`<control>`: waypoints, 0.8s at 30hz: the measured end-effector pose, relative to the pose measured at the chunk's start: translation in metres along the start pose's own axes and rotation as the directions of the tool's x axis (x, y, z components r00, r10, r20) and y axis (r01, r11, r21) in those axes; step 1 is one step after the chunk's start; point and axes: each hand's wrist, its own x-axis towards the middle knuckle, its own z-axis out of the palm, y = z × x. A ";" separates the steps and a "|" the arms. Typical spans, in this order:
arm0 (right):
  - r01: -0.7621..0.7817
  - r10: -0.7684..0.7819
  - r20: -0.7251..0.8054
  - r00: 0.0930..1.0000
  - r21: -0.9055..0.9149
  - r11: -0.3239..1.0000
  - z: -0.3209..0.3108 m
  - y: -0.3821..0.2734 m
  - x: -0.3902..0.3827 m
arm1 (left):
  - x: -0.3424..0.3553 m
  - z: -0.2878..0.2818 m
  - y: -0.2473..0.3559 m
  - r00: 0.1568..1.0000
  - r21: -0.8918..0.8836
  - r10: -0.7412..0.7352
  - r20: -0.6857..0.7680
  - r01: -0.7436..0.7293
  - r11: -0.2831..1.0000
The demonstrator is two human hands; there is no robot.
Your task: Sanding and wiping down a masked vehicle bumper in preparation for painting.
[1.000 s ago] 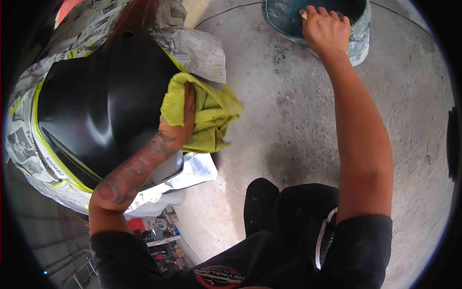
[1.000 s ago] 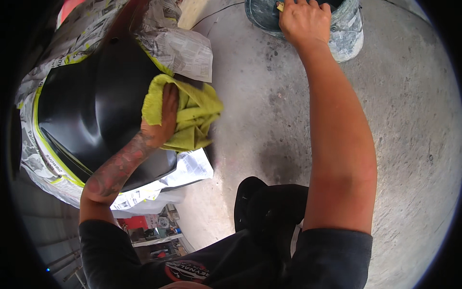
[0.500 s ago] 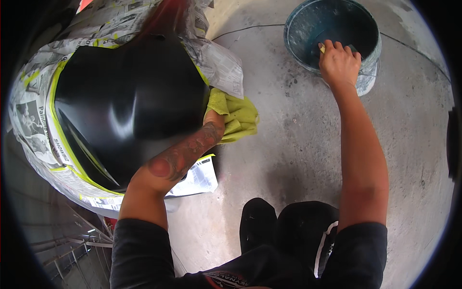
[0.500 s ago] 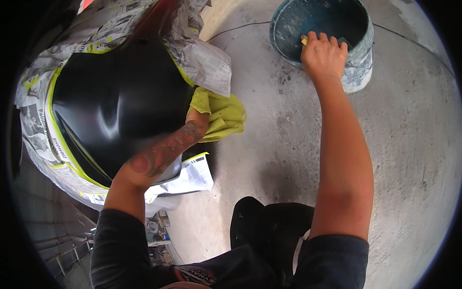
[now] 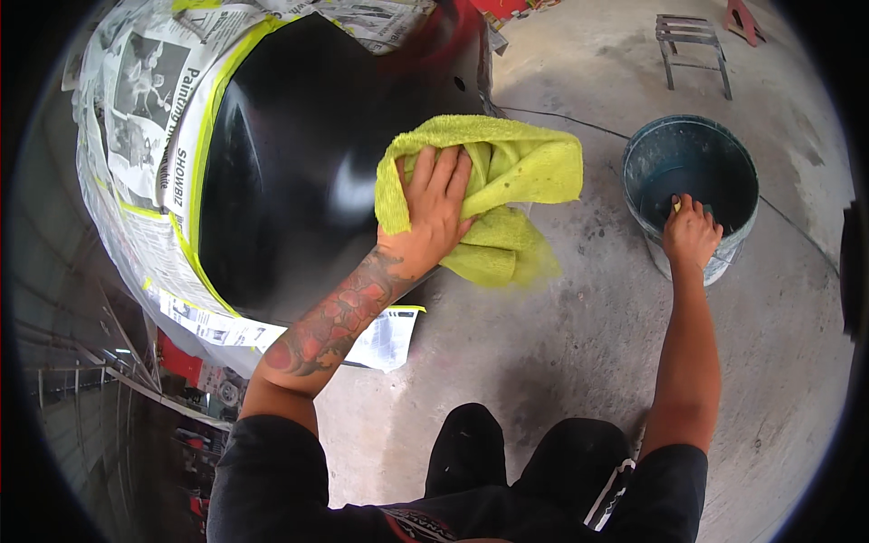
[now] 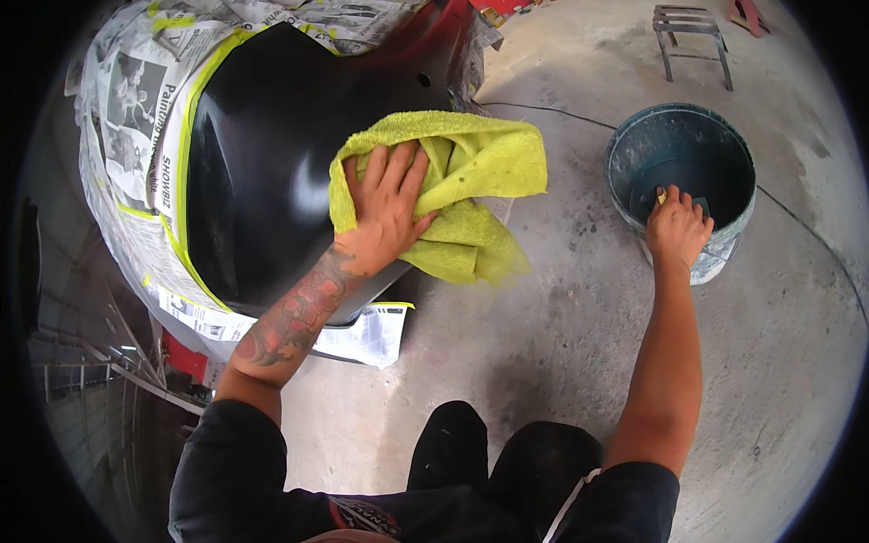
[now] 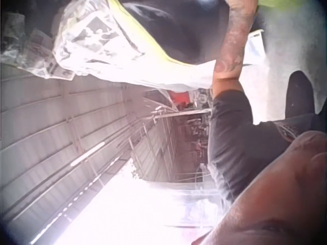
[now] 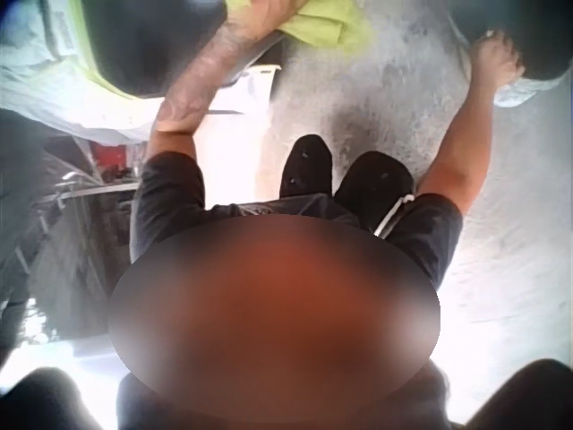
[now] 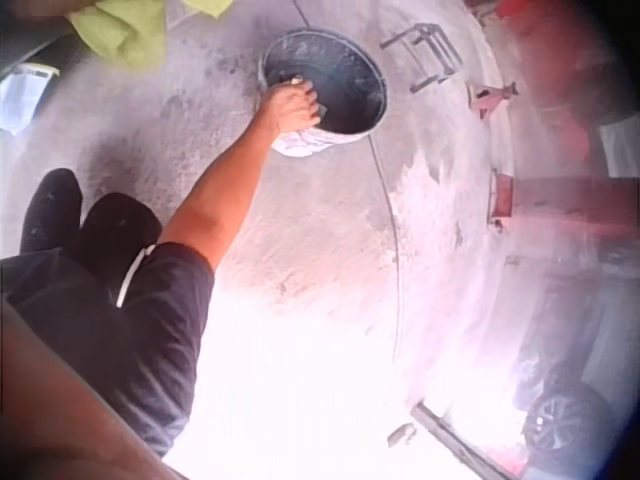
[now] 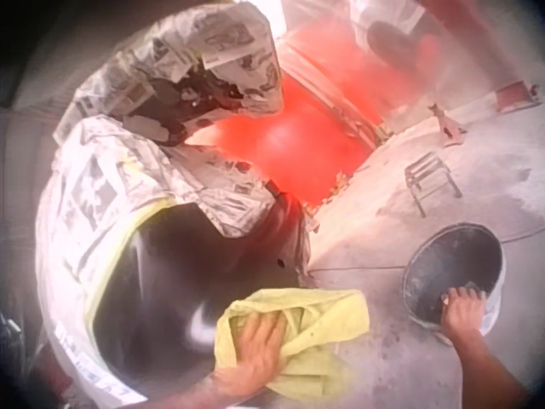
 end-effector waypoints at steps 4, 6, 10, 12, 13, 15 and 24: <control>0.002 -0.002 0.028 1.000 -0.011 1.000 -0.002 -0.009 0.002 | -0.145 0.085 -0.034 0.998 -0.112 0.060 0.024 -0.057 0.992; 0.016 -0.015 0.031 0.999 -0.031 0.999 0.000 -0.013 0.003 | -0.235 0.136 -0.073 0.984 -0.395 -0.010 0.180 0.082 0.915; 0.010 -0.008 0.056 0.998 -0.037 0.999 0.001 -0.019 0.002 | -0.334 0.166 -0.113 0.906 -0.034 0.270 0.325 -0.274 0.961; 0.001 0.004 0.066 0.998 -0.067 0.998 0.004 -0.016 0.003 | -0.325 0.155 -0.105 0.932 0.112 0.213 0.294 -0.255 0.960; -0.012 0.018 0.077 0.997 -0.084 0.996 0.006 -0.015 0.003 | -0.294 0.133 -0.093 0.934 0.108 0.214 0.285 -0.253 0.961; -0.005 0.008 0.027 1.000 -0.089 0.996 0.006 -0.008 0.004 | -0.203 0.089 -0.054 0.820 -0.064 -0.140 0.556 0.210 0.976; -0.009 0.013 0.060 0.998 -0.066 0.998 -0.006 -0.006 0.004 | 0.041 -0.005 -0.049 0.930 -0.230 -0.345 -0.126 0.311 0.922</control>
